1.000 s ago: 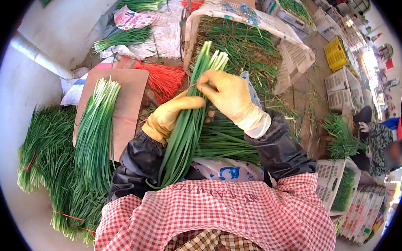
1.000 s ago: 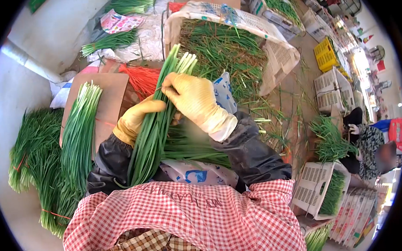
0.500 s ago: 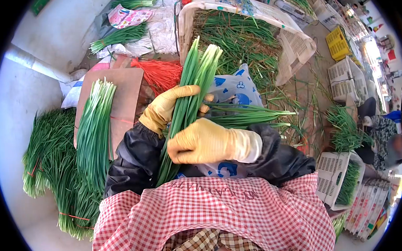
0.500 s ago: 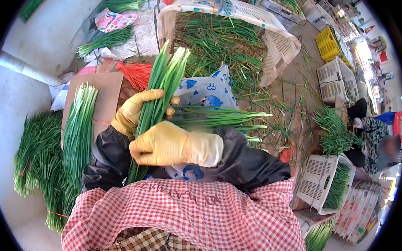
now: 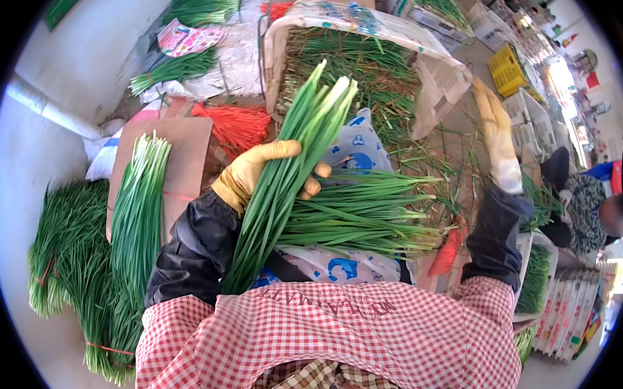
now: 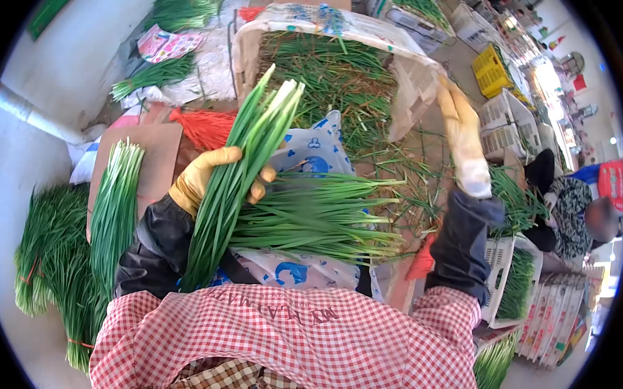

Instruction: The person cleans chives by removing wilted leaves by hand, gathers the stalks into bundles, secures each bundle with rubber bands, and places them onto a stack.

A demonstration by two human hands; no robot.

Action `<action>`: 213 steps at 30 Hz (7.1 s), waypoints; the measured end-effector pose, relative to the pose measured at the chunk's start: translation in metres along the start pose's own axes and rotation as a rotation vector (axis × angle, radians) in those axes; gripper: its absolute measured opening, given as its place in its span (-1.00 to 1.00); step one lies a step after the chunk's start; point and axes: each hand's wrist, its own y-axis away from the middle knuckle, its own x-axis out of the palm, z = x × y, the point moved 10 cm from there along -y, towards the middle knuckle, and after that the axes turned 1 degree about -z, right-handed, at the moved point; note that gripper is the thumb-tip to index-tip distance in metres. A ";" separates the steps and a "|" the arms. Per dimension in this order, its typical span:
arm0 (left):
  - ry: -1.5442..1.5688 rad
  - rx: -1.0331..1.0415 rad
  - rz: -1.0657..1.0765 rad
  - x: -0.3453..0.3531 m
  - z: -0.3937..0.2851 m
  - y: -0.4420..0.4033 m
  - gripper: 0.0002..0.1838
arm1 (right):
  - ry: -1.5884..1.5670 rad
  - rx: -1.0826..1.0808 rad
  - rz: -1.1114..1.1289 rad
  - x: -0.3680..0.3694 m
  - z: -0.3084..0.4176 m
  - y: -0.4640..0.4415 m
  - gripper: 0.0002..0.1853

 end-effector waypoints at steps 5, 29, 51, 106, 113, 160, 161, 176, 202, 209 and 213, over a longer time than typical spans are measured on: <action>-0.047 -0.073 0.023 0.020 0.023 -0.014 -0.38 | -0.961 0.406 0.015 0.069 0.101 -0.024 -0.20; -1.126 0.633 -0.403 0.076 -0.097 0.021 0.00 | -1.753 0.437 0.249 0.172 0.216 -0.032 -0.85; -1.614 0.056 -1.799 -0.082 -0.139 0.386 -0.44 | 0.155 -0.651 1.255 0.225 0.265 0.121 -0.54; -1.586 -0.093 -1.749 -0.229 -0.123 0.342 0.02 | 0.070 -1.463 0.581 0.499 0.370 0.136 -0.54; -1.781 -0.148 -1.790 -0.230 -0.123 0.341 0.14 | -0.012 -1.447 0.709 0.526 0.385 0.187 -0.92; -1.557 0.086 -2.046 -0.222 -0.125 0.352 -0.34 | -0.843 0.279 1.018 0.660 0.308 0.029 -0.68; -1.529 0.077 -2.028 -0.224 -0.124 0.353 -0.30 | -0.902 0.327 0.889 0.653 0.297 0.015 -0.69; -1.681 -0.092 -1.969 -0.229 -0.118 0.353 -0.27 | 0.031 -1.244 0.704 0.511 0.368 0.149 -0.44; -1.642 0.185 -2.365 -0.191 -0.088 0.332 -0.14 | -0.405 -0.767 0.562 0.494 0.447 0.109 -0.93; -1.617 0.137 -2.016 -0.197 -0.089 0.338 -0.03 | -0.543 -0.965 0.400 0.519 0.476 0.100 -0.90; -1.656 -0.188 -1.918 -0.205 -0.086 0.350 0.05 | -0.291 -1.106 0.361 0.522 0.509 0.109 -0.88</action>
